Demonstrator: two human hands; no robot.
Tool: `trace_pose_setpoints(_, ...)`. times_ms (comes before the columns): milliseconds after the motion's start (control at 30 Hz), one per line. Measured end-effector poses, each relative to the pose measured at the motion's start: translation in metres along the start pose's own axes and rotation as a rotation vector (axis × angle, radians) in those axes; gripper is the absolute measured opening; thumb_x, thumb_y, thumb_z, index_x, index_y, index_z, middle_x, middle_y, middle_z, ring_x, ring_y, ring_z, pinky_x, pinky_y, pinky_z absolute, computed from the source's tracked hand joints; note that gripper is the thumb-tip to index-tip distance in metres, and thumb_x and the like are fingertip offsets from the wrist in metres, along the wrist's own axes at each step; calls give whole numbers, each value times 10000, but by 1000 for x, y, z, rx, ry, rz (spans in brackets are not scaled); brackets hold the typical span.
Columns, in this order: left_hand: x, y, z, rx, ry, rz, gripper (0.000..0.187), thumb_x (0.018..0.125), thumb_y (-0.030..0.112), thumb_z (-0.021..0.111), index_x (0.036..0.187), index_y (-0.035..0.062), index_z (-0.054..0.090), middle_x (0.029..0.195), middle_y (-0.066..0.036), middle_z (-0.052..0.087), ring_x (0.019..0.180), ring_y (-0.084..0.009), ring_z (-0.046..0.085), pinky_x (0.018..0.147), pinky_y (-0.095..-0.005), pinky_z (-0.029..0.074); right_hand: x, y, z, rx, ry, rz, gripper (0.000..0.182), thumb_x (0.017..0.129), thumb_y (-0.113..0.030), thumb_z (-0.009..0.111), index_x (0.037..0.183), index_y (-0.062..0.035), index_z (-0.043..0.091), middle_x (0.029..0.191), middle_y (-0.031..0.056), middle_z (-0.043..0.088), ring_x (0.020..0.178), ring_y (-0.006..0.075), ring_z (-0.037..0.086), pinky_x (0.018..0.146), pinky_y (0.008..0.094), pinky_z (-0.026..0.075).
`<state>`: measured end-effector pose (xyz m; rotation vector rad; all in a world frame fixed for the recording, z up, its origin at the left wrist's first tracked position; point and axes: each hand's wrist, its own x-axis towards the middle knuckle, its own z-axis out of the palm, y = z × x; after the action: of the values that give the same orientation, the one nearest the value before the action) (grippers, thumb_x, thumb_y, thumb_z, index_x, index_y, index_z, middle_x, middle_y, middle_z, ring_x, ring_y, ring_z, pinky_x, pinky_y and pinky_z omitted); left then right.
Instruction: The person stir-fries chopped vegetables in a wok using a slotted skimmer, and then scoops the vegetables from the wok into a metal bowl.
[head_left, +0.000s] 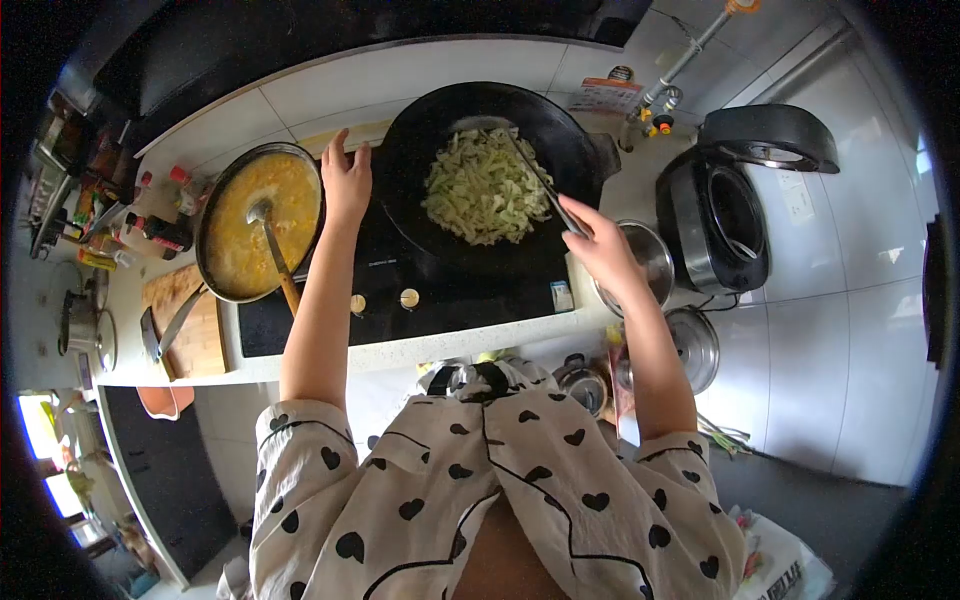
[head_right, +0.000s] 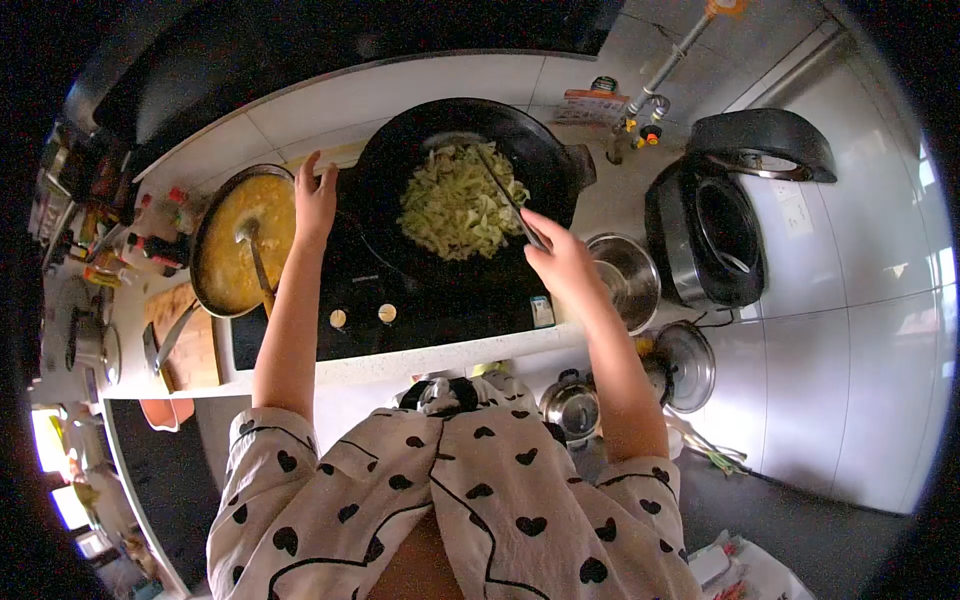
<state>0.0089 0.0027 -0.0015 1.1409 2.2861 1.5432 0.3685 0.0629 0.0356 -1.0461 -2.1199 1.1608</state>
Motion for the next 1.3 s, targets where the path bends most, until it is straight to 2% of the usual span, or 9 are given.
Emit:
trace_pose_setpoints(100,0,-2,-1,-27,0,6,470,891,293,531,1276,36,452,1269,-208,448,1192,-362,419,989,-417,358,22,-8,16,137,-25,240,493,848,-64,545,1328,-35,436,1273,116,543,989,142,577,816,261,445)
trace_pose_setpoints(267,0,-6,-6,25,27,33,474,885,287,539,1273,30,451,1262,-211,451,1186,-364,420,994,-417,352,28,14,20,70,-166,151,523,826,-64,548,1333,-25,428,1282,124,534,983,152,578,802,272,453)
trace_pose_setpoints(300,1,-10,-6,18,34,43,475,884,287,541,1272,29,450,1262,-212,450,1183,-365,421,993,-417,353,25,32,22,-26,-130,-90,527,808,-83,559,1325,-90,458,1207,150,585,951,206,624,773,309,478)
trace_pose_setpoints(433,1,-15,-5,19,48,69,477,882,289,543,1270,28,449,1265,-215,446,1180,-368,419,992,-418,353,-8,-44,-6,-375,-201,204,490,787,-111,566,1261,-228,534,955,186,643,787,301,643,681,354,487)
trace_pose_setpoints(700,2,-11,-8,56,39,50,478,881,294,540,1268,27,450,1268,-216,444,1186,-372,413,995,-417,347,-76,-114,-58,-365,-183,335,435,787,-76,574,1216,-143,570,721,214,565,525,204,503,549,307,426)
trace_pose_setpoints(933,5,-12,-1,13,19,72,485,888,301,534,1273,19,446,1272,-217,445,1190,-373,415,992,-418,353,-48,-47,-19,-172,-173,292,436,825,-94,568,1259,-97,523,820,209,623,576,156,544,578,301,435)
trace_pose_setpoints(1033,5,-4,-5,17,21,69,483,896,305,528,1278,21,443,1275,-216,441,1183,-373,420,988,-420,358,-36,-31,-9,-53,-129,173,460,836,-15,544,1290,-63,494,1056,92,641,797,66,531,730,214,434)
trace_pose_setpoints(1133,2,-2,-9,21,24,47,484,897,305,528,1282,27,440,1278,-213,437,1176,-372,424,984,-424,360,-35,-47,-8,-106,-62,188,433,853,-128,572,1280,-96,504,1031,168,649,773,174,633,699,281,473)
trace_pose_setpoints(1300,3,-8,-3,39,10,50,482,888,297,537,1273,23,446,1270,-218,442,1178,-372,423,980,-425,362,-21,-42,3,-290,-64,267,447,844,-118,577,1283,-99,499,1040,170,646,788,200,638,717,287,476)
